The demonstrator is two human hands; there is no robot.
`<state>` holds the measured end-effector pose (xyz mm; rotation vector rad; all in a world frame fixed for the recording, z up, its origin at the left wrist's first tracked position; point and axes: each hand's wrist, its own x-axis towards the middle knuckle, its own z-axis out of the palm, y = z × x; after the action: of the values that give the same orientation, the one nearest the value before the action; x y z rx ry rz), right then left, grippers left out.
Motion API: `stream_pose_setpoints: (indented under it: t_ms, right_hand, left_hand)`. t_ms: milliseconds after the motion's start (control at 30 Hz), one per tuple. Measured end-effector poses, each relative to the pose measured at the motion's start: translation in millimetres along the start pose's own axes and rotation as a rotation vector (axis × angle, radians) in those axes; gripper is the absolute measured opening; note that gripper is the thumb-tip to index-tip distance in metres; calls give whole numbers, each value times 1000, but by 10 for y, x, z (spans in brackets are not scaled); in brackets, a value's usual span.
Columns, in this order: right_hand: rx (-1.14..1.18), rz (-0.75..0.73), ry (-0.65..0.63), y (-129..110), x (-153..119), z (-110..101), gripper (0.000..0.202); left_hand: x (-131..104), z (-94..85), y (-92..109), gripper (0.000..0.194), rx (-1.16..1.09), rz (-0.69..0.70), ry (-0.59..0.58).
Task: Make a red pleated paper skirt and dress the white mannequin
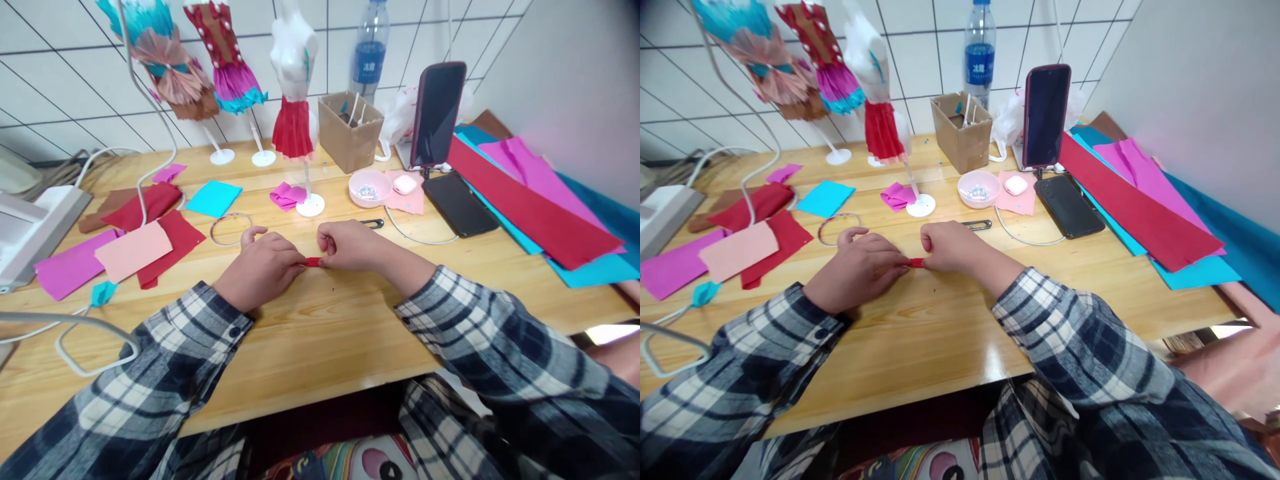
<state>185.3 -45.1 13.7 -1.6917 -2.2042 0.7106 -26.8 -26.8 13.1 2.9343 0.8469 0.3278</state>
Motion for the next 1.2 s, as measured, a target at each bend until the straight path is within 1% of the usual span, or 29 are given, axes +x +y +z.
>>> stream_pose_setpoints:
  t_ms: [100,167,200,267,367,467,567,667,733,833,900,967,1067,1200]
  right_hand:
    - [37,-163,122,52,-71,8,12]
    - [-17,-291,118,72,-103,14,14]
    - [-66,-330,97,76,-112,17,16]
    - [-179,-359,63,72,-114,25,17]
    - [-297,-354,65,53,-97,40,16]
    - [-327,-337,77,33,-88,52,20]
    - [-299,-312,102,10,-100,47,17]
    - [-189,-276,99,-18,-122,13,14]
    - [-50,-204,35,-31,-131,-19,13]
    - [137,-77,-82,-21,-126,-50,13]
    - [169,-55,-88,2,-114,-47,14]
    - [152,-71,-60,26,-103,-29,17]
    - [96,-103,-35,40,-96,1,19]
    - [20,-115,-25,12,-98,18,18]
  left_hand:
    - [15,22,-25,24,3,0,4]
    - [19,31,-33,25,5,3,7]
    - [20,32,-34,25,5,-1,8]
    - [19,29,-33,26,-2,-11,7]
    - [10,28,-27,25,-22,-29,5]
    - [0,48,-17,21,-68,-52,4]
    - [1,63,1,20,-107,-90,25]
    - [7,17,28,20,-162,-156,54]
    - [7,-44,46,18,-268,-241,15]
    - [2,-121,60,20,-477,-408,-124]
    - [0,-137,58,22,-528,-461,-181]
    - [3,-126,51,23,-492,-460,-185]
    - [11,-93,39,22,-423,-424,-168]
    - [11,-57,25,19,-357,-348,-108]
